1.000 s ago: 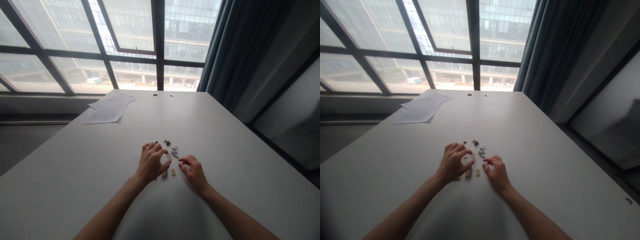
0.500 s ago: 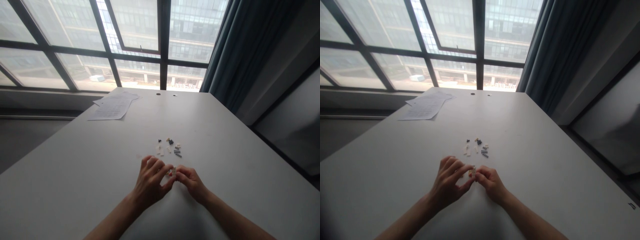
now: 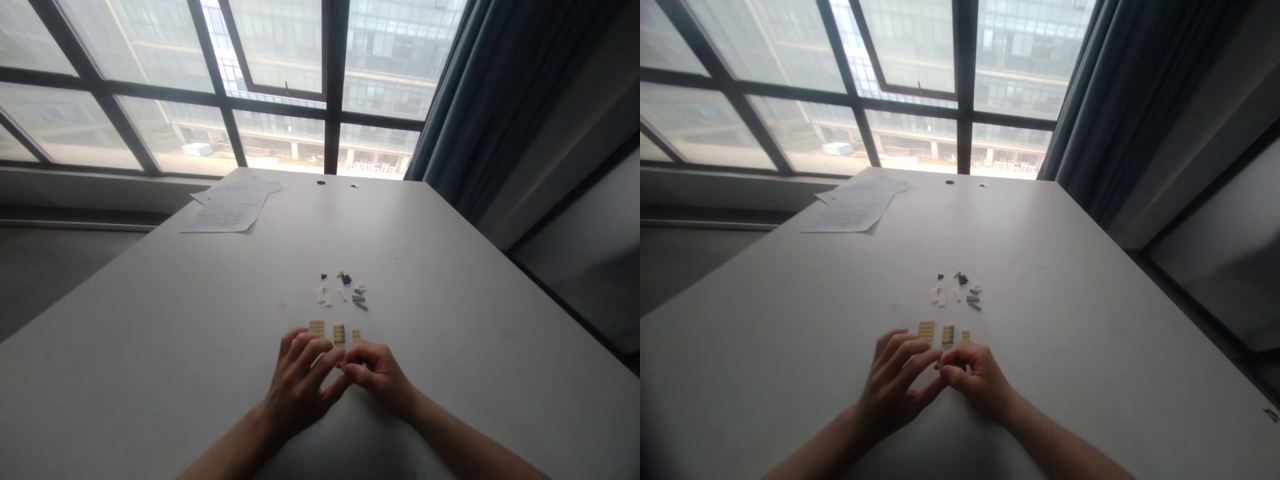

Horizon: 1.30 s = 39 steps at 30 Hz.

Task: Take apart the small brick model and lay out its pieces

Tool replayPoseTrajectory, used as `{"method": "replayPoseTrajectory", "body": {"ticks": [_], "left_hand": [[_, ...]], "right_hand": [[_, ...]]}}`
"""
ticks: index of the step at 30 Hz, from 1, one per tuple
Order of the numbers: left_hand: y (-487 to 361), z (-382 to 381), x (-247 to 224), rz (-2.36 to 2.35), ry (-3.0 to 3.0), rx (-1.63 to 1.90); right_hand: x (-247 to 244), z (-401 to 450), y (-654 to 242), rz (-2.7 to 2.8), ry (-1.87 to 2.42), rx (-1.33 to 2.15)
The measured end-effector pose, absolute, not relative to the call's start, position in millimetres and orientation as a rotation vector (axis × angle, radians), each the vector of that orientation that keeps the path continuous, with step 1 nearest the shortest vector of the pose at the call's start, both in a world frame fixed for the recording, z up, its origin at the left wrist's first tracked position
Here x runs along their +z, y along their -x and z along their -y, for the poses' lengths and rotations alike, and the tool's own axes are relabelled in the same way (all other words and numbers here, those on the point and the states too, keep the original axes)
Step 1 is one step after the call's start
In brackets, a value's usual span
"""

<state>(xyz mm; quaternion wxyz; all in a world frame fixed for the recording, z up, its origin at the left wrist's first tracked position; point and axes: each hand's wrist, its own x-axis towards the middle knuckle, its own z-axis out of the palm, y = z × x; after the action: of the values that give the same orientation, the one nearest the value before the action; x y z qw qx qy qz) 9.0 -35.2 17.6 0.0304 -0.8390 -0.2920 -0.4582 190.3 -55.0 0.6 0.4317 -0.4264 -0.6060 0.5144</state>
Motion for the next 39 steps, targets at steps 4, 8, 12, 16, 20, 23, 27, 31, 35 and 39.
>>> {"method": "replayPoseTrajectory", "body": {"ticks": [4, 8, 12, 16, 20, 23, 27, 31, 35, 39], "left_hand": [[-10, 36, 16, 0.882, 2.579, -1.421], [-8, 35, 13, 0.875, 2.618, -1.416], [-5, 33, 9, 0.865, 2.642, -1.387], [-4, 32, 8, 0.874, 2.645, -1.373], [-5, 31, 8, 0.881, 2.641, -1.371], [-5, 31, 8, 0.888, 2.629, -1.368], [-5, 31, 6, 0.906, 2.619, -1.372], [-4, 33, 7, 0.89, 2.63, -1.447], [-5, 34, 8, 0.866, 2.642, -1.489], [-6, 33, 4, 0.893, 2.653, -1.452]], "right_hand": [[4, 56, -188, 1.584, 1.007, 1.234], [7, 57, -186, 1.612, 0.979, 1.22], [5, 56, -185, 1.609, 0.997, 1.219], [3, 55, -185, 1.655, 1.029, 1.144], [3, 56, -185, 1.733, 1.069, 1.042], [2, 56, -185, 1.775, 1.084, 1.0], [2, 57, -186, 1.787, 1.105, 0.986], [6, 57, -188, 1.762, 1.02, 1.093], [9, 56, -187, 1.717, 0.922, 1.204], [5, 55, -185, 1.703, 0.99, 1.168]]}}
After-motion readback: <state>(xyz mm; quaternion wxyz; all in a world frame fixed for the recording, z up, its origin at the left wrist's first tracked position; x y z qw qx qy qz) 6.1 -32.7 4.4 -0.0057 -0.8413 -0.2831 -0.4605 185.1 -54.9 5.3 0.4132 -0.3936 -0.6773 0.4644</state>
